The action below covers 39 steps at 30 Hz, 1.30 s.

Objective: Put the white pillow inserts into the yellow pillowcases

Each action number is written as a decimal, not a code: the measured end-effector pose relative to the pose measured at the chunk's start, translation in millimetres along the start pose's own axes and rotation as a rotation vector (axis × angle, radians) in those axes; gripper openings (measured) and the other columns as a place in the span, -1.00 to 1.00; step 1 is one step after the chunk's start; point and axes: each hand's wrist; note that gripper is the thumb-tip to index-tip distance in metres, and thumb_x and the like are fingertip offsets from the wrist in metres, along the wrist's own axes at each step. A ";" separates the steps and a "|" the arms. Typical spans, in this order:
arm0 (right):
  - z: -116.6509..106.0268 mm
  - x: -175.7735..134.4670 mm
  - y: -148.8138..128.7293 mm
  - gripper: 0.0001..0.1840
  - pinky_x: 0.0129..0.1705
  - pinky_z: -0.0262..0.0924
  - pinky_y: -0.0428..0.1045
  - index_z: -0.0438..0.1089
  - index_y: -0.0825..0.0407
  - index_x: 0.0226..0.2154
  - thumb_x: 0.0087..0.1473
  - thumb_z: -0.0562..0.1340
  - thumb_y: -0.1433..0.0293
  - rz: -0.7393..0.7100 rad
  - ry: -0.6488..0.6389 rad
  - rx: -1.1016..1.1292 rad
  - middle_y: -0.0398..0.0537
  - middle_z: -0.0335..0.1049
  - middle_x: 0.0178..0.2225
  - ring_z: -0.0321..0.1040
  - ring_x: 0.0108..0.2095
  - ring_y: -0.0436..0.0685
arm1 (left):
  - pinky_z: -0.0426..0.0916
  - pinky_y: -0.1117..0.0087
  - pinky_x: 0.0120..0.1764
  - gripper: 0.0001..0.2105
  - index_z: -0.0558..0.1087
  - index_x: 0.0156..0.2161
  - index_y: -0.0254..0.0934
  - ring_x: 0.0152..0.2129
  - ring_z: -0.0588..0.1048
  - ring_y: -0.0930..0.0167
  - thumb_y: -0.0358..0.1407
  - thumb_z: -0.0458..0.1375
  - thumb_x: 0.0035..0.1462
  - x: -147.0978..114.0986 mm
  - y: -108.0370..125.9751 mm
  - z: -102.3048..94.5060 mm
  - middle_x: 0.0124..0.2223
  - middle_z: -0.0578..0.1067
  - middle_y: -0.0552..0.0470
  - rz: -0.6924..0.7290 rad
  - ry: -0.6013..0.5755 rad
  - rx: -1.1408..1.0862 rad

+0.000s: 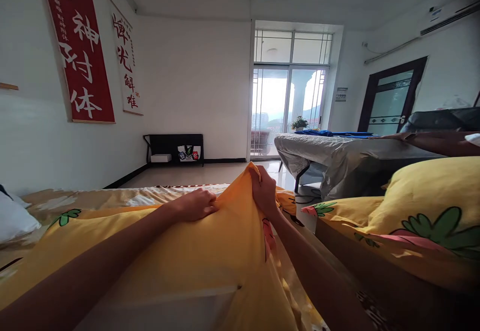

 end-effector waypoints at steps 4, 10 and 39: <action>-1.2 1.7 5.5 -0.63 -0.49 -0.14 -0.09 0.24 -0.02 -0.46 0.21 0.00 0.09 -0.003 -0.001 0.002 -0.31 -0.06 -0.65 -0.10 -0.58 -0.01 | 0.15 0.41 -0.41 -0.76 0.34 -0.46 -0.20 -0.45 0.40 0.34 -0.09 0.04 0.10 -9.6 -16.9 -3.4 -0.39 0.46 0.01 0.037 -0.042 -0.110; 7.8 2.8 18.4 -0.62 -0.47 -0.14 -0.07 0.22 -0.04 -0.46 0.22 -0.04 0.10 0.026 -0.041 -0.078 -0.29 -0.03 -0.64 -0.07 -0.57 0.01 | 0.11 0.42 -0.42 -0.72 0.25 -0.53 -0.21 -0.52 0.30 0.41 -0.12 0.04 0.11 -31.9 -45.1 -4.2 -0.49 0.37 0.09 0.075 -0.006 -0.231; 51.2 44.3 46.4 -0.79 -0.34 0.05 0.00 0.43 -0.05 -0.25 0.18 0.07 0.36 0.179 -0.317 -0.415 -0.04 0.43 -0.40 0.30 -0.36 0.18 | 0.08 0.42 -0.47 -0.75 0.30 -0.30 -0.12 -0.43 0.46 0.29 -0.12 -0.18 0.24 -22.8 -88.5 17.0 -0.40 0.50 0.03 -0.355 0.256 0.043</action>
Point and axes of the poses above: each hand's wrist, its own x-axis towards the middle knuckle, its own z-axis out of the palm, y = z × x
